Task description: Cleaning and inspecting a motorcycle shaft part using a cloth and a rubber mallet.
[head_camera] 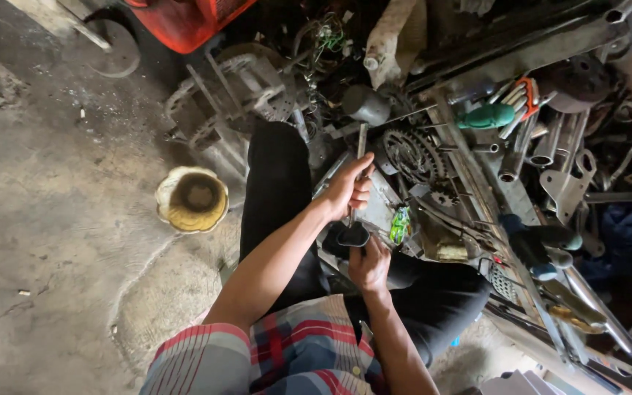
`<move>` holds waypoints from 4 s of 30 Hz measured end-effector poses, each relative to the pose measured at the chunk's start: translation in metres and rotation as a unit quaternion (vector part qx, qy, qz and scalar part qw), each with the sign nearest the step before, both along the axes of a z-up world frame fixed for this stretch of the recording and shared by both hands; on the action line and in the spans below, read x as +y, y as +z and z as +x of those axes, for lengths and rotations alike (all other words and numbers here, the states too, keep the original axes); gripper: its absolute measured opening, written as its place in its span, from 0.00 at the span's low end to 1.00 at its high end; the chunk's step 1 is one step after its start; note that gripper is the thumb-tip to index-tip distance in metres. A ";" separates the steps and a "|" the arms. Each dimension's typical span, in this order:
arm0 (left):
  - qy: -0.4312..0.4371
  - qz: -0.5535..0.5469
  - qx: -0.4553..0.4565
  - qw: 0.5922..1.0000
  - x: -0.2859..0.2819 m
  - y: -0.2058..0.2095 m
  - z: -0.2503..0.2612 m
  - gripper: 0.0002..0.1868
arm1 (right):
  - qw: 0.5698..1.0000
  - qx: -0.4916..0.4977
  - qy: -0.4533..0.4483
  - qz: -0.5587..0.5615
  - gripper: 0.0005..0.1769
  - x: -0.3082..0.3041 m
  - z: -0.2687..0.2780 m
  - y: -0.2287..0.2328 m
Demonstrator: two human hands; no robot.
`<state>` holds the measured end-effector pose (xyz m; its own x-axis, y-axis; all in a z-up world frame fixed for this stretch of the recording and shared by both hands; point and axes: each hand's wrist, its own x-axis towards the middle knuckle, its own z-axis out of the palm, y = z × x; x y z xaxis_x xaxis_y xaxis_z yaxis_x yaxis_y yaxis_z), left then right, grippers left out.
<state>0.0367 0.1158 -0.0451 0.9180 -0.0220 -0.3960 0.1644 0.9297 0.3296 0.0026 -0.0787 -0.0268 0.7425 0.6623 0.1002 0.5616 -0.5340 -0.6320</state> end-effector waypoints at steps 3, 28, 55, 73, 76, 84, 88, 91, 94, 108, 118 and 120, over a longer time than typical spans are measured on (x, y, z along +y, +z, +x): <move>-0.019 0.002 -0.014 1.000 0.005 0.009 -0.004 0.23 | 0.999 -0.032 0.029 0.016 0.02 -0.008 0.002 -0.024; -0.052 0.212 -0.147 0.965 0.013 0.031 -0.021 0.29 | 0.900 0.419 -0.005 0.123 0.08 -0.026 0.019 -0.029; 0.170 0.355 0.162 0.905 0.025 0.002 -0.011 0.32 | 0.869 0.485 0.085 -0.054 0.17 -0.048 0.062 -0.022; 0.163 0.291 0.026 0.942 0.001 -0.005 -0.012 0.40 | 0.762 0.581 -0.094 0.270 0.16 0.036 0.108 -0.025; 0.161 0.304 -0.059 0.937 0.003 -0.007 -0.017 0.42 | 0.822 0.527 -0.069 0.204 0.18 0.041 0.111 -0.001; 0.081 0.411 -0.139 0.897 0.006 0.022 -0.031 0.45 | 0.822 0.510 -0.091 0.238 0.16 0.015 0.111 -0.021; 0.072 0.244 -0.111 0.961 -0.001 0.012 -0.021 0.43 | 0.784 0.538 -0.078 0.299 0.16 -0.003 0.109 -0.036; 0.050 0.351 0.036 0.934 -0.002 0.010 -0.012 0.40 | 0.784 0.541 -0.092 0.291 0.18 -0.003 0.102 -0.032; 0.040 0.360 0.024 0.932 0.001 0.024 -0.009 0.37 | 0.746 0.587 -0.086 0.303 0.19 0.000 0.099 -0.023; 0.087 0.312 -0.041 0.945 -0.005 -0.014 0.000 0.38 | 0.898 0.409 -0.100 0.123 0.13 -0.003 0.113 -0.033; 0.093 0.286 -0.048 0.953 0.008 0.012 -0.005 0.38 | 0.794 0.544 -0.046 0.267 0.15 -0.023 0.116 -0.036; 0.061 0.167 -0.075 0.981 0.014 0.029 -0.005 0.48 | 0.762 0.587 -0.038 0.269 0.15 -0.033 0.115 -0.050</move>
<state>0.0317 0.1296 -0.0159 0.9542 0.2002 -0.2224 -0.0156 0.7755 0.6312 0.1179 -0.1113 -0.0766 0.5637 0.7107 -0.4209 -0.5801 -0.0221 -0.8142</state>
